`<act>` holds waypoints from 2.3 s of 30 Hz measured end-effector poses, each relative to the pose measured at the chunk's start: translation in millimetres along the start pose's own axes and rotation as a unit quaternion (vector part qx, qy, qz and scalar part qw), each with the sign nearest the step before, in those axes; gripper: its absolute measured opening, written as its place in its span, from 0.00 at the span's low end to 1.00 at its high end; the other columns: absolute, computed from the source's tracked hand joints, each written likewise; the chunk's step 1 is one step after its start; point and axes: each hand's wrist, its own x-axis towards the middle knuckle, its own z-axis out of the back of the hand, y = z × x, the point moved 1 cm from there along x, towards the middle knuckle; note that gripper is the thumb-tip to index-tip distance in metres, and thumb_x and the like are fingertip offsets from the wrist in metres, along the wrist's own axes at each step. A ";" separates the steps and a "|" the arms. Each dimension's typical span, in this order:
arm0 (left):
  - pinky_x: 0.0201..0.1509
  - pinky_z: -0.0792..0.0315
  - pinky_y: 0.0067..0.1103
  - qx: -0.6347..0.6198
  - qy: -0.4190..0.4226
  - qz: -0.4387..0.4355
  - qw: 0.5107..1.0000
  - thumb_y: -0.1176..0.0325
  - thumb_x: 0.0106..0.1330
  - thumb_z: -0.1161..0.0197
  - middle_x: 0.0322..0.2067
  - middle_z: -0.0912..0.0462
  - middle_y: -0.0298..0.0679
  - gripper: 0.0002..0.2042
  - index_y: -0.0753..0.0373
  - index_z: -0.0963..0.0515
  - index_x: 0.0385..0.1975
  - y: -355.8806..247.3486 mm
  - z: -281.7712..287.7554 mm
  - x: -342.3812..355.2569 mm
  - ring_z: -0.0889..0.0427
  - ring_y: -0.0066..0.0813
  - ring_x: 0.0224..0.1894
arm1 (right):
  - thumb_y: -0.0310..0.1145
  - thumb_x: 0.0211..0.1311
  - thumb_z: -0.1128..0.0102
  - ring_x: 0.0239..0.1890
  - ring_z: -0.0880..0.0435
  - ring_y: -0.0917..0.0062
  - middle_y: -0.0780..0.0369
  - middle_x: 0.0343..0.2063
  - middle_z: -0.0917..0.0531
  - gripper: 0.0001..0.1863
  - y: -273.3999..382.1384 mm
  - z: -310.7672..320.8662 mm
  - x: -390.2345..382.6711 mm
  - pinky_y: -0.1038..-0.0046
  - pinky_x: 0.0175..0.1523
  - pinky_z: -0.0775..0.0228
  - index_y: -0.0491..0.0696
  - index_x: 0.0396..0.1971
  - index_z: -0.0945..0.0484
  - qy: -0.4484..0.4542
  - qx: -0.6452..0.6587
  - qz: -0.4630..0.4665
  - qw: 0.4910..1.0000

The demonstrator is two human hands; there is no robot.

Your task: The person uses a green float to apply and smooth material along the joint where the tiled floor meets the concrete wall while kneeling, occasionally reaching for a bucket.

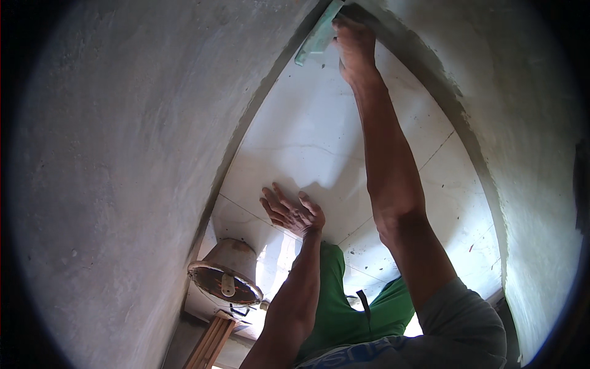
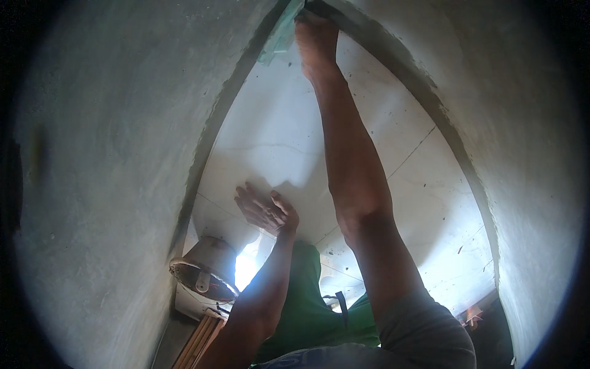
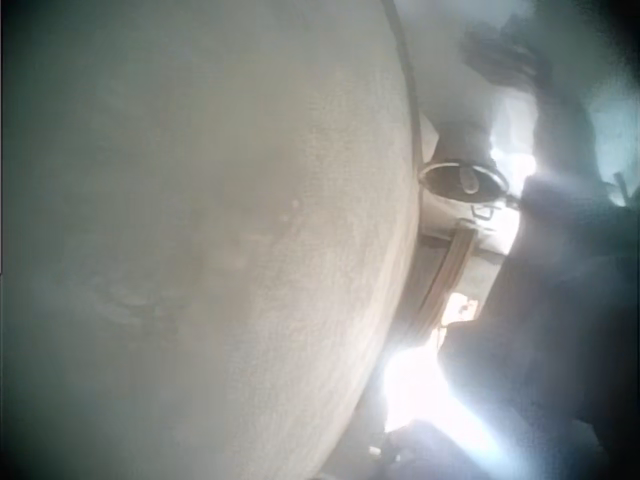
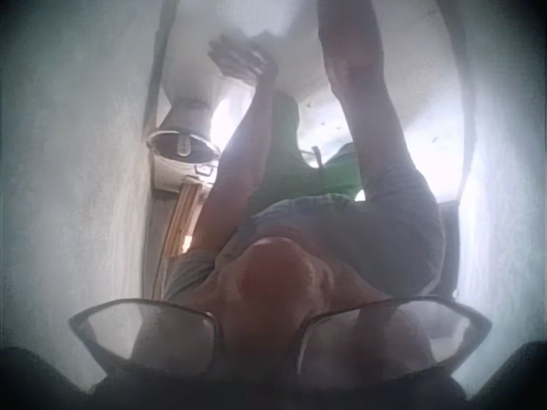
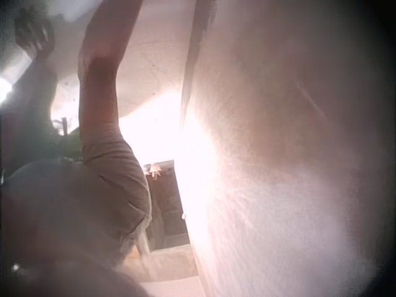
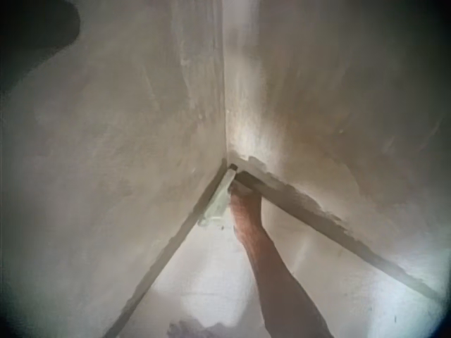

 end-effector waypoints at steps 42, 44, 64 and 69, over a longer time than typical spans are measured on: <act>0.78 0.46 0.56 0.016 -0.017 -0.023 0.999 0.44 0.83 0.61 0.80 0.43 0.54 0.35 0.60 0.41 0.81 2.2 8.2 3.1 0.44 0.62 0.80 | 0.22 0.49 0.28 0.51 0.16 0.52 0.49 0.44 0.13 0.17 18.9 -4.2 -10.8 0.54 0.59 0.22 0.40 0.42 0.14 0.083 -0.585 0.446 0.672; 0.79 0.50 0.56 -0.006 -0.016 -0.012 1.000 0.42 0.82 0.60 0.81 0.44 0.52 0.36 0.57 0.43 0.82 3.1 4.7 5.8 0.47 0.61 0.81 | 0.23 0.48 0.28 0.51 0.16 0.52 0.49 0.44 0.13 0.18 23.4 -6.9 -5.3 0.54 0.59 0.22 0.40 0.42 0.14 0.075 -0.581 0.454 0.672; 0.77 0.46 0.56 0.016 -0.031 -0.031 0.999 0.42 0.84 0.63 0.79 0.41 0.54 0.35 0.61 0.41 0.81 -1.2 9.4 3.5 0.43 0.63 0.79 | 0.22 0.47 0.26 0.54 0.17 0.53 0.52 0.46 0.14 0.22 36.6 -6.8 -3.2 0.57 0.62 0.22 0.40 0.46 0.14 0.094 -0.588 0.465 0.655; 0.77 0.46 0.56 0.019 -0.031 -0.030 0.999 0.42 0.84 0.63 0.79 0.41 0.54 0.35 0.61 0.41 0.81 -0.3 7.4 3.1 0.43 0.63 0.79 | 0.26 0.55 0.31 0.50 0.16 0.63 0.55 0.40 0.14 0.09 31.0 -6.9 2.6 0.61 0.62 0.24 0.40 0.37 0.15 0.079 -0.634 0.504 0.581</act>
